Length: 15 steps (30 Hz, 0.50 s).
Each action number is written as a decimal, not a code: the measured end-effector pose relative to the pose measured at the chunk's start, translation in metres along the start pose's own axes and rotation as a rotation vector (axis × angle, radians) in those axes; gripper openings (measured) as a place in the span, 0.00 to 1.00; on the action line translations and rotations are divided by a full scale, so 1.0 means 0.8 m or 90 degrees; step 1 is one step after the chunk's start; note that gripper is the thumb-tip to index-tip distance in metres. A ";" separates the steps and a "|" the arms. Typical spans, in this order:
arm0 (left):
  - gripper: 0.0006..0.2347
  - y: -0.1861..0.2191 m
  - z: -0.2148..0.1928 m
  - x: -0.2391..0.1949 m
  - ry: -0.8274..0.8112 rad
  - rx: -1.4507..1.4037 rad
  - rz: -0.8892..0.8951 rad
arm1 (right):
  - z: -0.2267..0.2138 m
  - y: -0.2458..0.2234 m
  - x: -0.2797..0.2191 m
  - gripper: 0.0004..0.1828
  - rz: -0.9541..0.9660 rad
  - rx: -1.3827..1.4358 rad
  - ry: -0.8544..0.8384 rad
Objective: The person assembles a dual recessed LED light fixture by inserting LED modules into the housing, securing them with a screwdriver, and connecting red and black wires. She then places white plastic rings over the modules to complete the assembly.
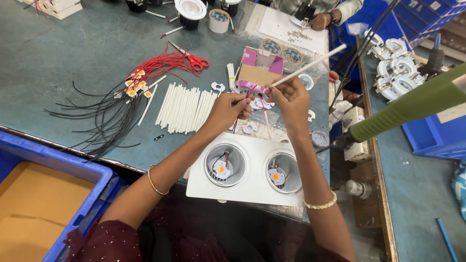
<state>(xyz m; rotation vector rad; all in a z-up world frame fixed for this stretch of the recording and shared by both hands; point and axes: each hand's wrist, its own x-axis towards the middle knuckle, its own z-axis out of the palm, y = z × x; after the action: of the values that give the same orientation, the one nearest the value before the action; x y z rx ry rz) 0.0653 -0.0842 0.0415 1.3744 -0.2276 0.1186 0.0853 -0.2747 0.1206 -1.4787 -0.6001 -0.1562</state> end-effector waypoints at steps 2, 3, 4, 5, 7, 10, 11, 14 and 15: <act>0.12 -0.005 -0.002 0.000 0.023 0.080 0.007 | 0.001 0.007 0.012 0.13 0.000 0.029 -0.045; 0.12 -0.006 -0.003 -0.001 0.035 0.121 0.009 | 0.001 0.011 0.015 0.13 0.001 0.045 -0.067; 0.12 -0.007 -0.003 -0.003 0.042 0.129 0.012 | 0.001 0.014 0.018 0.13 0.002 0.032 -0.072; 0.12 -0.007 -0.003 -0.003 0.050 0.137 0.016 | 0.001 0.016 0.020 0.13 0.003 0.020 -0.076; 0.12 -0.006 -0.004 -0.005 0.051 0.148 0.025 | 0.002 0.020 0.025 0.13 -0.002 0.006 -0.083; 0.12 -0.005 -0.002 -0.007 0.034 0.154 0.037 | 0.004 0.027 0.028 0.14 -0.014 0.001 -0.086; 0.12 -0.004 -0.001 -0.008 0.031 0.155 0.040 | 0.004 0.028 0.028 0.14 -0.014 0.001 -0.089; 0.12 -0.002 0.001 -0.009 0.032 0.168 0.033 | 0.004 0.030 0.027 0.14 0.016 -0.004 -0.101; 0.12 -0.002 0.000 -0.009 0.036 0.174 0.029 | 0.005 0.030 0.026 0.14 0.031 -0.005 -0.107</act>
<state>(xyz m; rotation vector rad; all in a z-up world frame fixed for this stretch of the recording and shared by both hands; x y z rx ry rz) 0.0582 -0.0843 0.0387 1.6355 -0.2005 0.2321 0.1125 -0.2632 0.1093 -1.5220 -0.6997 0.0040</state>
